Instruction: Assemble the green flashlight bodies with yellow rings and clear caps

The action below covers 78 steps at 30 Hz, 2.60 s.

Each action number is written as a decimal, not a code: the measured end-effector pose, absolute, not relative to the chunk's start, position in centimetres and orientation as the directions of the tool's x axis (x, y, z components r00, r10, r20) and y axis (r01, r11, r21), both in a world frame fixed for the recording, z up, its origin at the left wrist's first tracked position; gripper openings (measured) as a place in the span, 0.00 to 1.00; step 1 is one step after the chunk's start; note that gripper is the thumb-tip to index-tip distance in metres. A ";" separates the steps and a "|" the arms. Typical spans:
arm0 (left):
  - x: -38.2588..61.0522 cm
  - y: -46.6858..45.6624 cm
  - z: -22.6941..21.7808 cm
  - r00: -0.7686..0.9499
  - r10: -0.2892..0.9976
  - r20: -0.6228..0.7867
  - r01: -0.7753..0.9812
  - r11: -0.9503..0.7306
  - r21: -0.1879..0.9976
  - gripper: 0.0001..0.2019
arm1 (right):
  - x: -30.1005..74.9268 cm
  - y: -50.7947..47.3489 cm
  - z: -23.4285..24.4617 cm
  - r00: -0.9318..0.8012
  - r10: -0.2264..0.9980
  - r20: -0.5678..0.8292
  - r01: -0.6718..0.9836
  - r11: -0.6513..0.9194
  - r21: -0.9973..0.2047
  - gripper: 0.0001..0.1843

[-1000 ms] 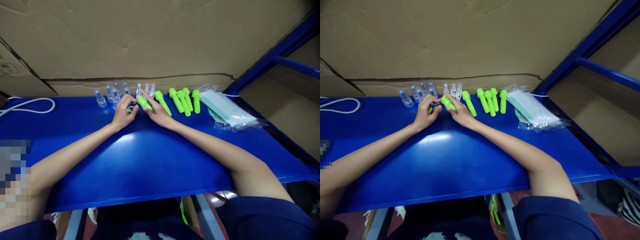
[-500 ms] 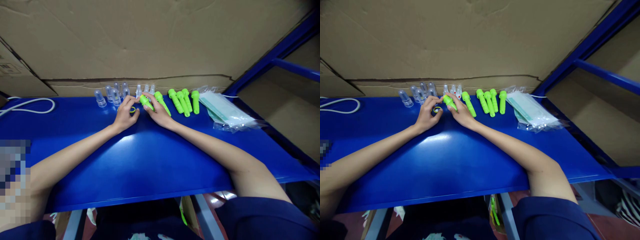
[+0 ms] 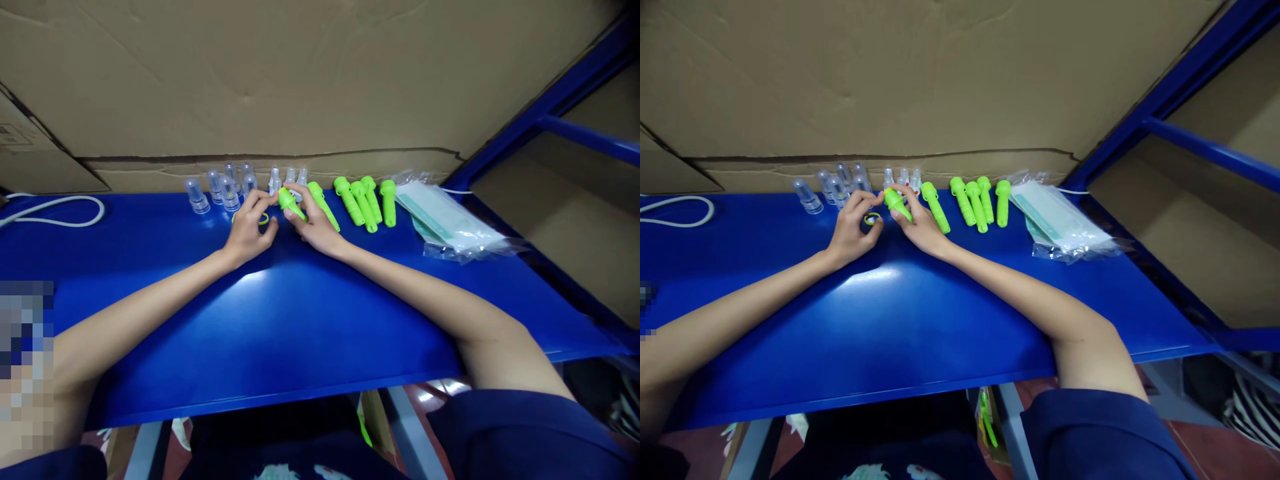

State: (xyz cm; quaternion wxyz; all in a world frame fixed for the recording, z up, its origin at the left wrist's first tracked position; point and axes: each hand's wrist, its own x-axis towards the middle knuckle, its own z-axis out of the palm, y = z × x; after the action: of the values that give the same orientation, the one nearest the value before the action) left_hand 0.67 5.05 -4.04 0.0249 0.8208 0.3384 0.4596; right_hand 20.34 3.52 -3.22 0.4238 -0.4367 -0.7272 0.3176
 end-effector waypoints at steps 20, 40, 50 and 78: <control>0.7 5.4 -4.6 0.460 0.560 0.689 0.414 -0.822 0.391 0.40 | 18.8 3.0 -3.0 -0.213 0.938 0.275 0.004 0.282 -0.959 0.37; 0.4 6.0 -4.4 0.533 0.620 0.576 0.314 -0.777 0.546 0.32 | 18.4 2.9 -4.2 -0.348 0.917 0.197 -0.148 0.154 -0.977 0.50; 0.8 4.9 -4.0 0.446 0.644 0.621 0.413 -0.764 0.495 0.29 | 18.3 2.4 -4.4 -0.279 0.937 0.211 -0.128 0.182 -0.975 0.36; 1.1 5.1 -4.8 0.539 0.604 0.587 0.439 -0.796 0.416 0.35 | 18.3 2.5 -4.0 -0.232 0.934 0.273 -0.142 0.245 -0.959 0.37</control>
State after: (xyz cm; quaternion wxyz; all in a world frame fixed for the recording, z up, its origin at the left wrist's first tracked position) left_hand 1.14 5.12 -4.84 0.1098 0.8702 0.2996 0.3753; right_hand 18.28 2.45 -3.97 0.5218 -0.3344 -0.5917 0.5155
